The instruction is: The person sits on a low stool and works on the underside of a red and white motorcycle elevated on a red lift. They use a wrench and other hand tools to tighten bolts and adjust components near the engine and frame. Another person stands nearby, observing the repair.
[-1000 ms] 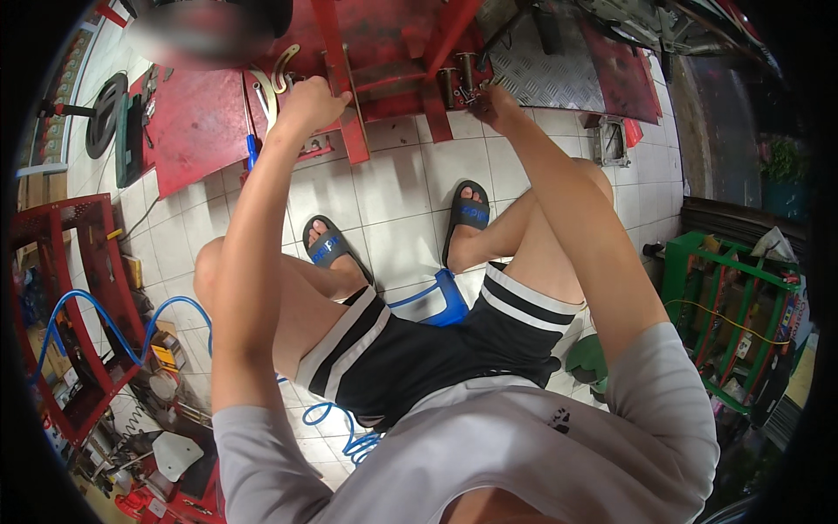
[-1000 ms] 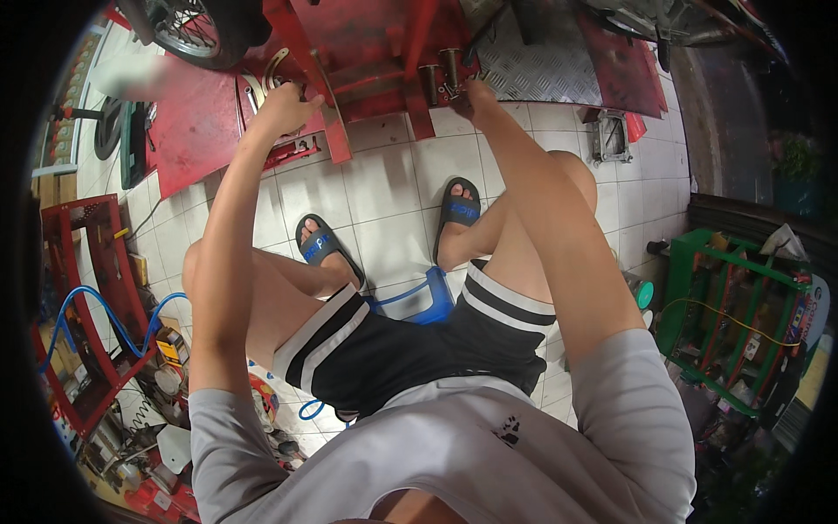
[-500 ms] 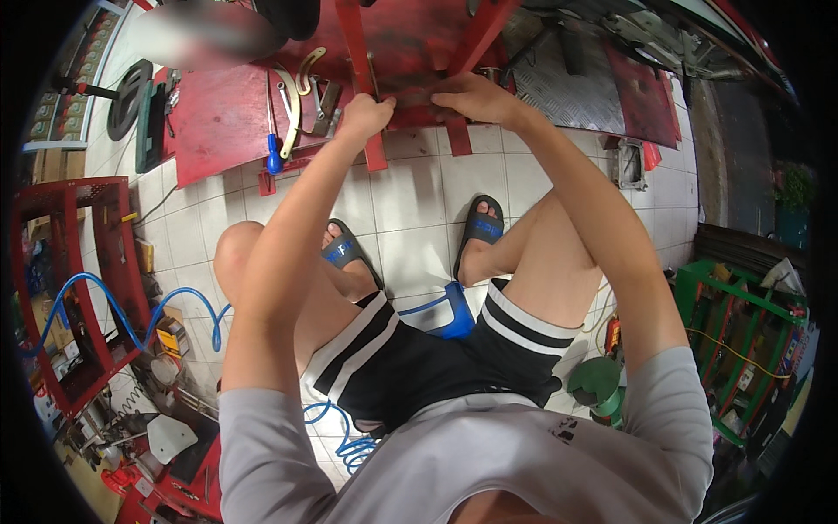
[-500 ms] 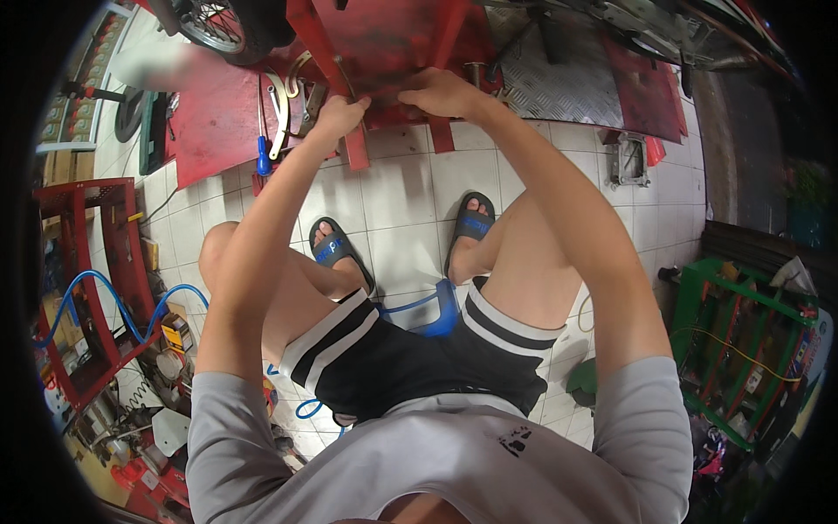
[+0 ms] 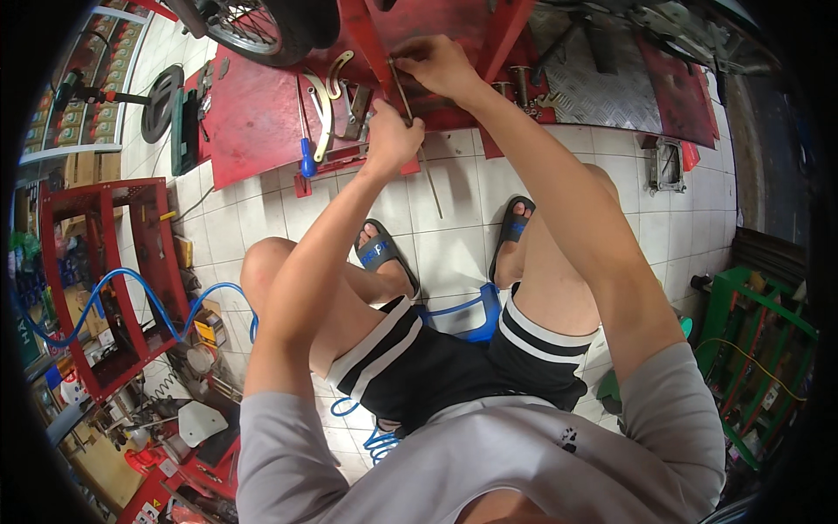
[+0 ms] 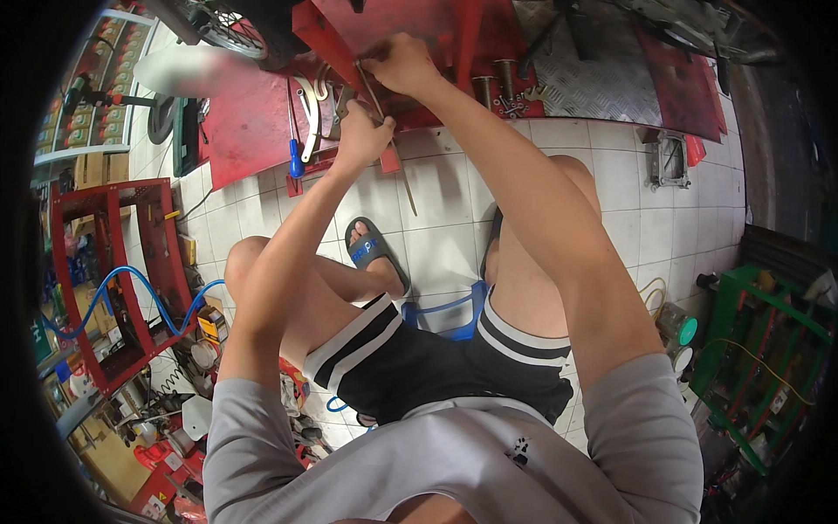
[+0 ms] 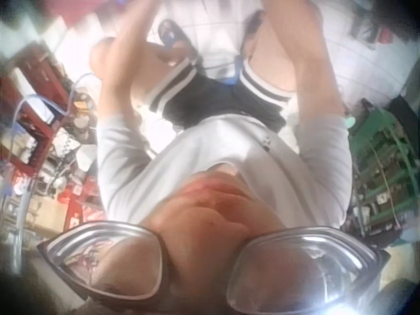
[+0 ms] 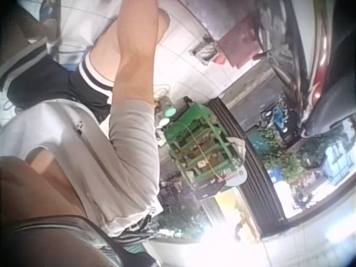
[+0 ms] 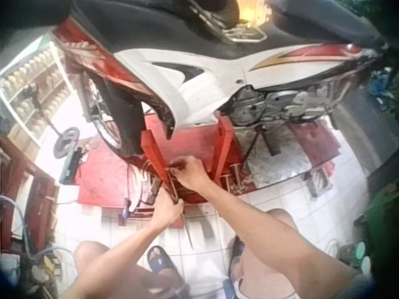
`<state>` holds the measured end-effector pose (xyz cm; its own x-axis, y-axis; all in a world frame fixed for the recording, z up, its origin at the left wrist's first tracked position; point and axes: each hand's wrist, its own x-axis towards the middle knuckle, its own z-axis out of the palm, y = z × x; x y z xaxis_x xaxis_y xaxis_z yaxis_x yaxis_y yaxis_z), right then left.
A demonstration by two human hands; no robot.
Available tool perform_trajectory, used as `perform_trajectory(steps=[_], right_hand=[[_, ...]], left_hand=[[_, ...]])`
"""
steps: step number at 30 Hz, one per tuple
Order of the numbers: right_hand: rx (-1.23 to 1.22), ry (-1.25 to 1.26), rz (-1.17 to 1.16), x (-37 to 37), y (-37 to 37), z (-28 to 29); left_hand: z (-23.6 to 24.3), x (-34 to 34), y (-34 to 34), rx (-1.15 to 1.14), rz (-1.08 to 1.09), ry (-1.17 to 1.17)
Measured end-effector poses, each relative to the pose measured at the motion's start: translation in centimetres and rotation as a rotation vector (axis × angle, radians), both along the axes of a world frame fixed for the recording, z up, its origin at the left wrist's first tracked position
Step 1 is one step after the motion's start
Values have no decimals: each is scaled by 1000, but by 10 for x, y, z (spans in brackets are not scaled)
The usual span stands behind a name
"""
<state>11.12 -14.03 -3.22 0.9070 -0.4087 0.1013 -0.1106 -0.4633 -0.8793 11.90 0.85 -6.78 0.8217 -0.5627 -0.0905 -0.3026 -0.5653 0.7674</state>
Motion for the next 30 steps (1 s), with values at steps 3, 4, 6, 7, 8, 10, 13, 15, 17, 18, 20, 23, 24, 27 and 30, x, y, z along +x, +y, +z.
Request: perform_trajectory(steps=[3,4,6,7,8,10,13,15,17,18,20,23,24,27,30], right_hand=[[122,53,-32,6,1,-3],[205,54,-27,7,1,-3],[367,61,-14,7,2,0],[372,73,-16,7,3,2],[373,85,-23,6,2,2],[377,108,-39,4,-2,4],[217,117,-67,-3,-9,8],[253,111,-73,-8,-12,11],[255,115,-97,-13,-15,13],[240,122,-116,-16,-16,13],[205,134,-141,-20,-20,10],[173,140,-150,-26,-27,1],[181,137,-149,-29,-29,0],[267,90,-124,-42,-31,-1],[597,115,-48,-61,-31,4]], left_hand=[[6,-3,11,-55,1,50],[1,2,16,-41,-54,-9],[-2,5,22,-36,-123,-64],[-4,4,22,-44,-140,-63],[-1,2,20,-56,-163,-62],[7,-1,15,31,-185,-111],[24,-7,5,117,-201,-105],[26,-12,1,134,-198,-129],[27,-16,-2,125,-190,-203],[26,-17,-3,117,-172,-194],[23,-19,-5,101,-141,-177],[19,-17,-4,75,-178,-226],[20,-18,-2,78,-185,-207],[26,-23,1,90,-207,-152],[30,-26,6,97,-231,-120]])
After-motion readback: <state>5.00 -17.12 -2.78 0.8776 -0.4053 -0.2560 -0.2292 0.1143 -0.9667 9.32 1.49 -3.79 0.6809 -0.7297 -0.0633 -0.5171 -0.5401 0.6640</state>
